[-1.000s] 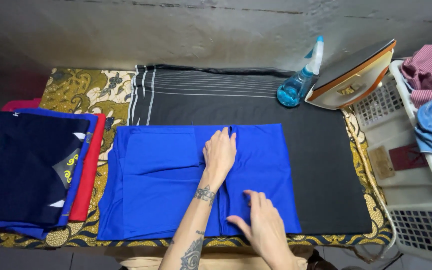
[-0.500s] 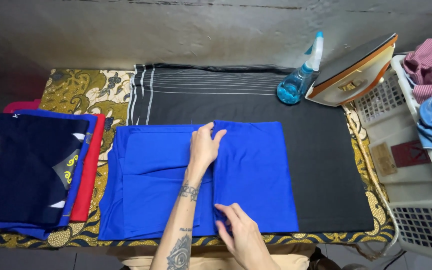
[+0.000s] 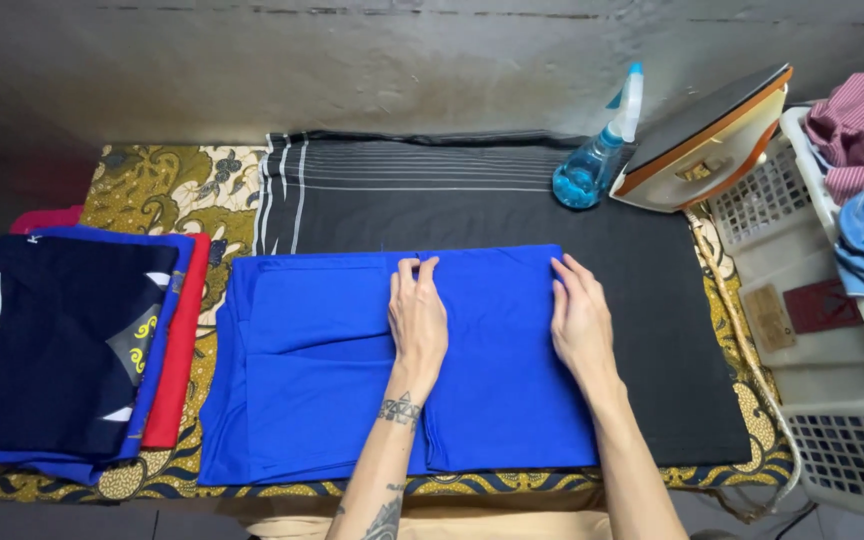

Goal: The person is ironing and folding several t-shirts and a striped shirt on a mat on the floor.

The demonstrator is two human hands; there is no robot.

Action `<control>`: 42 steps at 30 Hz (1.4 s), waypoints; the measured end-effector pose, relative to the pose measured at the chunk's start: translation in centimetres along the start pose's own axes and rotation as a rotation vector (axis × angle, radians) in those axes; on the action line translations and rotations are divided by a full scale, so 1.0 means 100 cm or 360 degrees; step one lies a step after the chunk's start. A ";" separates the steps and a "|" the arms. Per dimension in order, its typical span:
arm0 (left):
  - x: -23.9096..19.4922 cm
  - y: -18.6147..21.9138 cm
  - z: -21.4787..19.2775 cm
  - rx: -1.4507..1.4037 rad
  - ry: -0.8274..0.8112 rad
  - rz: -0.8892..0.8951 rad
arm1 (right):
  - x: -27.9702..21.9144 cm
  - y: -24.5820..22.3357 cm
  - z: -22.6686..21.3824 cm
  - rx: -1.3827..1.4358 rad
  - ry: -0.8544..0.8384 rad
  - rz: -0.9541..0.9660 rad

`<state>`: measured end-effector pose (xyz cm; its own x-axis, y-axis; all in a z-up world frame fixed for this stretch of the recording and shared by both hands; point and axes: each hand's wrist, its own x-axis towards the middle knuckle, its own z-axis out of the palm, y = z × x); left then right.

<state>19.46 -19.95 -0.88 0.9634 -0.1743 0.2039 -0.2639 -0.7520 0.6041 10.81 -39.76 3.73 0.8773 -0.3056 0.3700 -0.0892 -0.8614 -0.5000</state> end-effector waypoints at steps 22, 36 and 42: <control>-0.013 -0.002 0.015 0.0271 0.0322 0.0142 | 0.023 0.048 0.010 0.0125 -0.0282 0.0353; -0.043 0.024 -0.016 0.0207 0.0360 0.0214 | -0.098 -0.005 -0.021 -0.0278 -0.0034 0.0263; -0.129 0.035 -0.025 0.0603 -0.0114 0.0398 | -0.130 -0.018 -0.009 -0.0421 -0.0415 -0.0015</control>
<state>6.00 -18.74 0.57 0.8766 -0.4136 0.2459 -0.4655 -0.8583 0.2159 -0.87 -34.61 0.46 0.9662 -0.2130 0.1449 -0.1696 -0.9492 -0.2651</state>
